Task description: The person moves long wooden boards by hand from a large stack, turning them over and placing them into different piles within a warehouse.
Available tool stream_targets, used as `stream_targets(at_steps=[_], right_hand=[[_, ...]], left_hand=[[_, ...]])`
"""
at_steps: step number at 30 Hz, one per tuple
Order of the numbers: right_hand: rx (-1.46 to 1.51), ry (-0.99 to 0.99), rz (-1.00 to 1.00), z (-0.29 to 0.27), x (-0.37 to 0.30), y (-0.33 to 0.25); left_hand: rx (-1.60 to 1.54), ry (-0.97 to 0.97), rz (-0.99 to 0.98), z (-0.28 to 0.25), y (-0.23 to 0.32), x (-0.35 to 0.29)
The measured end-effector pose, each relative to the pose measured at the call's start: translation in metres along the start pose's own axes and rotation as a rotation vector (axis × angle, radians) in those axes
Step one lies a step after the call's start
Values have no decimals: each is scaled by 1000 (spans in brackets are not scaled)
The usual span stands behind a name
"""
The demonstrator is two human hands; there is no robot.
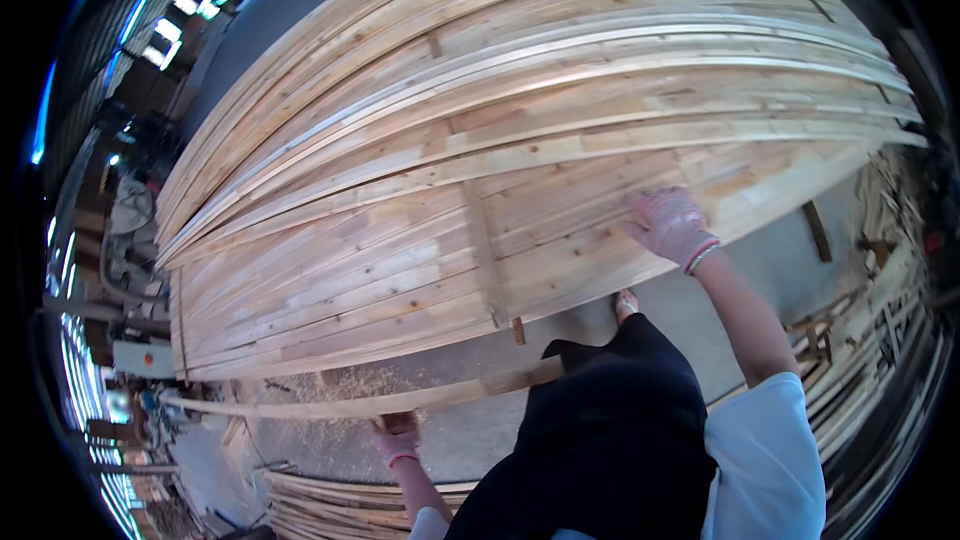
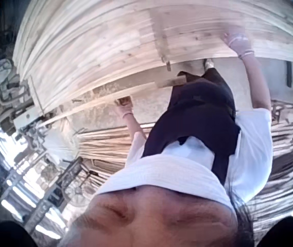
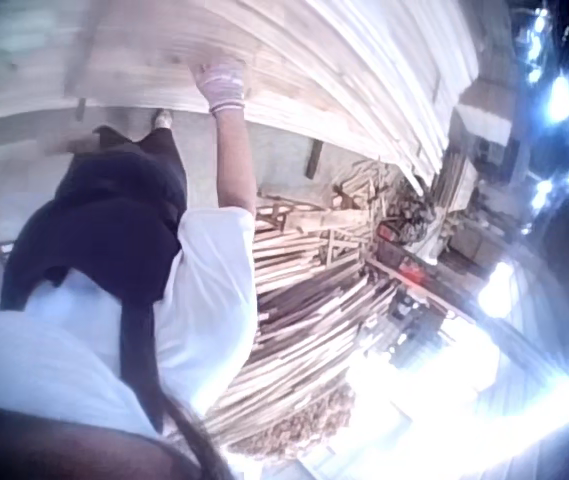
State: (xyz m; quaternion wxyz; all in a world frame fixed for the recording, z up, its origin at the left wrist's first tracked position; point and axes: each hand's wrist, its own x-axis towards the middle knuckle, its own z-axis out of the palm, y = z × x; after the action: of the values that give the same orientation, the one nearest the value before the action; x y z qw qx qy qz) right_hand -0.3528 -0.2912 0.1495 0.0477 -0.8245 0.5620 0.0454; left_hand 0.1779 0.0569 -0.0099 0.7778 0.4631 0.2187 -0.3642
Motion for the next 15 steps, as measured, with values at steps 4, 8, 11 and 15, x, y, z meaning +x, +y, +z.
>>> stream_targets(at_steps=[4, 8, 11, 15], right_hand=[[-5, 228, 62, 14, 40, 52], [-331, 33, 189, -3, 86, 89], [-576, -152, 210, 33, 120, 124], [-606, -224, 207, 46, 139, 121]], left_hand=[[-130, 71, -223, -7, -76, -27], [-386, -160, -475, 1, -159, -56], [-447, -29, -507, 47, -184, -98], [-311, 227, -419, 80, -179, -126]])
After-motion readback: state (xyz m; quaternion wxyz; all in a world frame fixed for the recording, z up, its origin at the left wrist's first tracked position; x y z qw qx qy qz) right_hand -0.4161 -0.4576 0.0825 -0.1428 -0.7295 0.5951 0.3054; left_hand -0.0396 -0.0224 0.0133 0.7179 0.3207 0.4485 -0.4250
